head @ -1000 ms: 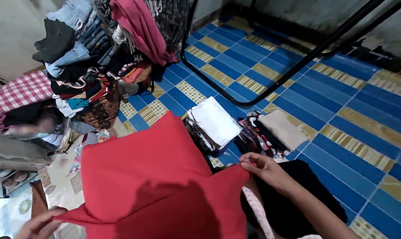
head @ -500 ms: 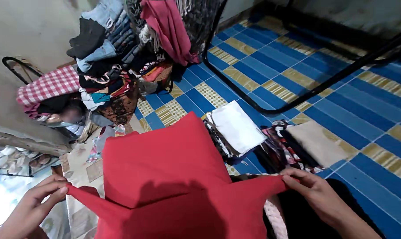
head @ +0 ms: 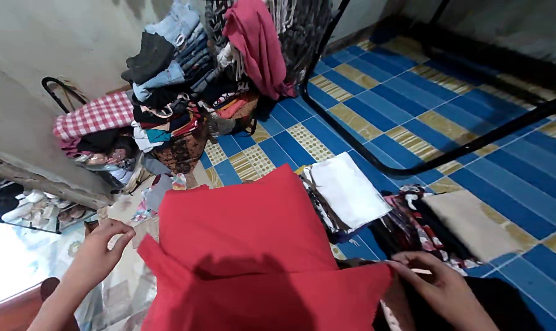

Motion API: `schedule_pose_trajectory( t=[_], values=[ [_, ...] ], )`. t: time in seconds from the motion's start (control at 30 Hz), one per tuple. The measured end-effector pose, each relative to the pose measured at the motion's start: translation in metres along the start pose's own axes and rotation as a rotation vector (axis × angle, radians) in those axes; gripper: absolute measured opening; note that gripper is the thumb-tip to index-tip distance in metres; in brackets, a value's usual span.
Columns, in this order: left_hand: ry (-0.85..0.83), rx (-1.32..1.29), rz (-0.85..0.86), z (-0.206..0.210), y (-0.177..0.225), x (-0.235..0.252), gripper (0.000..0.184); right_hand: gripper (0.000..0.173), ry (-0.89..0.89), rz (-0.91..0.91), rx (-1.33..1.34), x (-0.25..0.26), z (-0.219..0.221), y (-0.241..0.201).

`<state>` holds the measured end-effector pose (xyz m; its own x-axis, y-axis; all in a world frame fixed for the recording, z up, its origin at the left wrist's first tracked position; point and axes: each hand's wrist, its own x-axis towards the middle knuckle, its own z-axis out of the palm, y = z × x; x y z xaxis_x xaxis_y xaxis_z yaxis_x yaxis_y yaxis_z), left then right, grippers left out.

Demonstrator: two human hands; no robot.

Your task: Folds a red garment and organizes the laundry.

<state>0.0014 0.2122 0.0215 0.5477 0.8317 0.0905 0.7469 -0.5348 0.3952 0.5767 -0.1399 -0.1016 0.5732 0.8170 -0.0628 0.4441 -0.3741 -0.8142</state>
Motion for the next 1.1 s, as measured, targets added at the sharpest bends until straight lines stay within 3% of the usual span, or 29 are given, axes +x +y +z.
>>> schedule_pose_trajectory(
  t=[0.07, 0.17, 0.23, 0.33, 0.47, 0.53, 0.63, 0.73, 0.83, 0.9, 0.93, 1.0, 1.1],
  values=[
    [0.038, 0.049, -0.078, 0.004, 0.009, 0.015, 0.018, 0.035, 0.006, -0.045, -0.077, 0.018, 0.010, -0.007],
    [0.044, -0.121, -0.120, 0.009, 0.037, 0.049, 0.035, 0.059, -0.031, -0.123, -0.011, 0.054, 0.031, -0.057],
    [-0.060, -0.298, -0.078, 0.015, 0.057, 0.079, 0.056, 0.074, -0.138, -0.157, 0.078, 0.083, 0.046, -0.113],
    [-0.325, -0.488, -0.128, 0.033, 0.065, 0.135, 0.079, 0.069, -0.370, -0.299, 0.049, 0.134, 0.074, -0.185],
    [-0.721, -0.671, -0.454, 0.060, 0.042, 0.181, 0.060, 0.052, -0.791, -0.058, 0.081, 0.185, 0.096, -0.236],
    [-0.807, -0.628, -0.581, 0.074, 0.027, 0.183, 0.053, 0.044, -0.917, 0.029, 0.075, 0.203, 0.099, -0.242],
    [-0.740, -0.536, -0.700, 0.077, 0.023, 0.164, 0.035, 0.043, -0.998, -0.004, 0.081, 0.220, 0.101, -0.228],
    [-0.629, -0.661, -0.842, 0.075, 0.037, 0.157, 0.027, 0.052, -0.974, -0.024, 0.152, 0.217, 0.096, -0.209],
    [-0.757, -0.732, -0.727, 0.089, 0.001, 0.177, 0.028, 0.056, -0.813, -0.096, 0.232, 0.207, 0.096, -0.204],
    [-0.758, -0.689, -0.557, 0.082, -0.007, 0.191, 0.032, 0.032, -0.695, -0.311, 0.208, 0.202, 0.098, -0.212],
    [-0.685, -0.697, -0.451, 0.071, -0.003, 0.198, 0.036, 0.020, -0.640, -0.435, 0.155, 0.201, 0.098, -0.217],
    [-0.470, -0.693, -0.289, 0.042, 0.006, 0.208, 0.037, 0.014, -0.556, -0.552, 0.062, 0.197, 0.097, -0.225],
    [-0.225, -0.608, -0.155, -0.013, 0.027, 0.207, 0.033, 0.018, -0.478, -0.505, 0.029, 0.194, 0.093, -0.221]
  ],
)
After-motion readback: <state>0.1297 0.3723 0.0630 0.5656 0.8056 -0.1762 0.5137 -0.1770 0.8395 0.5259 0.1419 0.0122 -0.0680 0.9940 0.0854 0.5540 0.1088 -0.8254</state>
